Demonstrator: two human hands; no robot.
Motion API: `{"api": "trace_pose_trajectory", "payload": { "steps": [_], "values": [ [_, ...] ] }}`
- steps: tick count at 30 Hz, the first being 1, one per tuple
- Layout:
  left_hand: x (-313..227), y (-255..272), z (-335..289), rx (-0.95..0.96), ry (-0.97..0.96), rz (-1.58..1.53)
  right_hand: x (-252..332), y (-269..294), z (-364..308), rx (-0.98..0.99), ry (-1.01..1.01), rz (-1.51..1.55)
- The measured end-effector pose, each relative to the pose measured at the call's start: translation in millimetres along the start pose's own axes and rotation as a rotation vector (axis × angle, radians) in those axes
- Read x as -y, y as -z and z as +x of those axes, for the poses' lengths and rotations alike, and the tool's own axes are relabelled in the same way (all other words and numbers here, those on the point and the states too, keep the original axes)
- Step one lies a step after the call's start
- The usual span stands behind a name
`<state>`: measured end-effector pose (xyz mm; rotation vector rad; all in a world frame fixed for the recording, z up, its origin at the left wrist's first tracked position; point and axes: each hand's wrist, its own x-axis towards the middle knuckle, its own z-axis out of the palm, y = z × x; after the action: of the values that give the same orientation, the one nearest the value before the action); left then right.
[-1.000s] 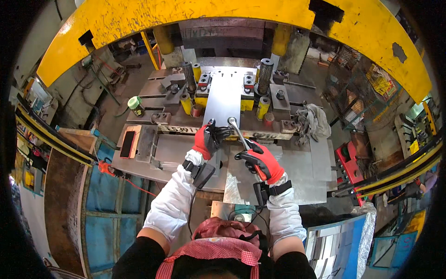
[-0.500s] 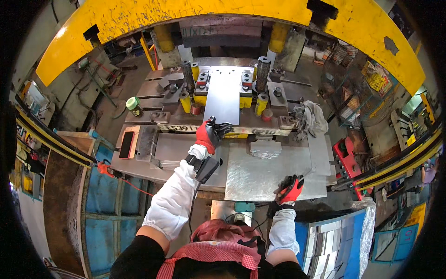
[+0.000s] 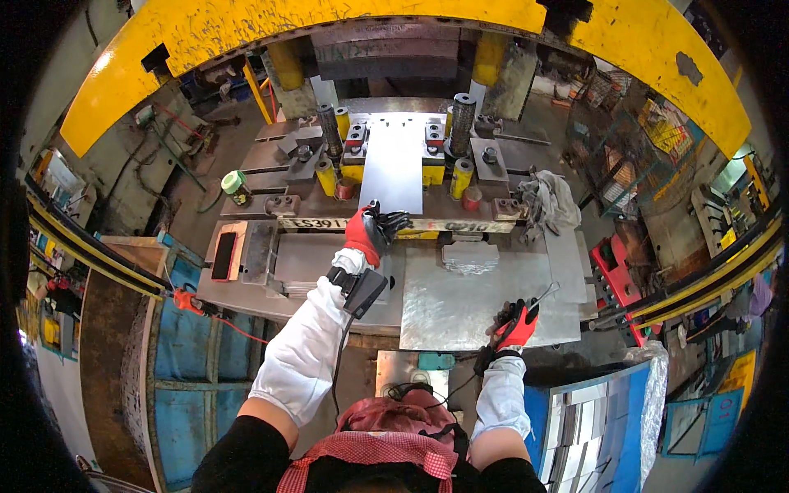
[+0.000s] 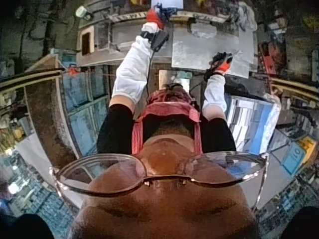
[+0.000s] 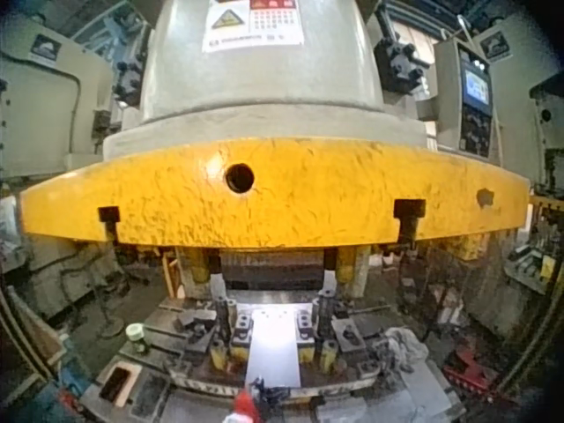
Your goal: Operating a metal press machine to shape metal sheets.
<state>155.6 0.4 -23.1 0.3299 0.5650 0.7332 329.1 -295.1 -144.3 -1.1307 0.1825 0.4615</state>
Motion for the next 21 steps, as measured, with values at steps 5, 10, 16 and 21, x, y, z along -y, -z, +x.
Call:
{"api": "trace_pose_trajectory", "payload": {
  "steps": [5, 10, 16, 21],
  "values": [
    [-2, 6, 3, 0.008, -0.008, 0.000, 5, -9, -12, -0.035, 0.036, -0.052],
    [-1, 0, 3, -0.010, 0.053, 0.025, 1, 3, 1, 0.012, -0.017, -0.025],
    [-7, 6, 7, -0.004, 0.096, 0.017, 2, -1, -2, 0.003, -0.014, -0.039],
    [-3, 0, 0, -0.026, 0.052, -0.001, -4, 5, 7, 0.025, 0.030, -0.034]
  ]
}}
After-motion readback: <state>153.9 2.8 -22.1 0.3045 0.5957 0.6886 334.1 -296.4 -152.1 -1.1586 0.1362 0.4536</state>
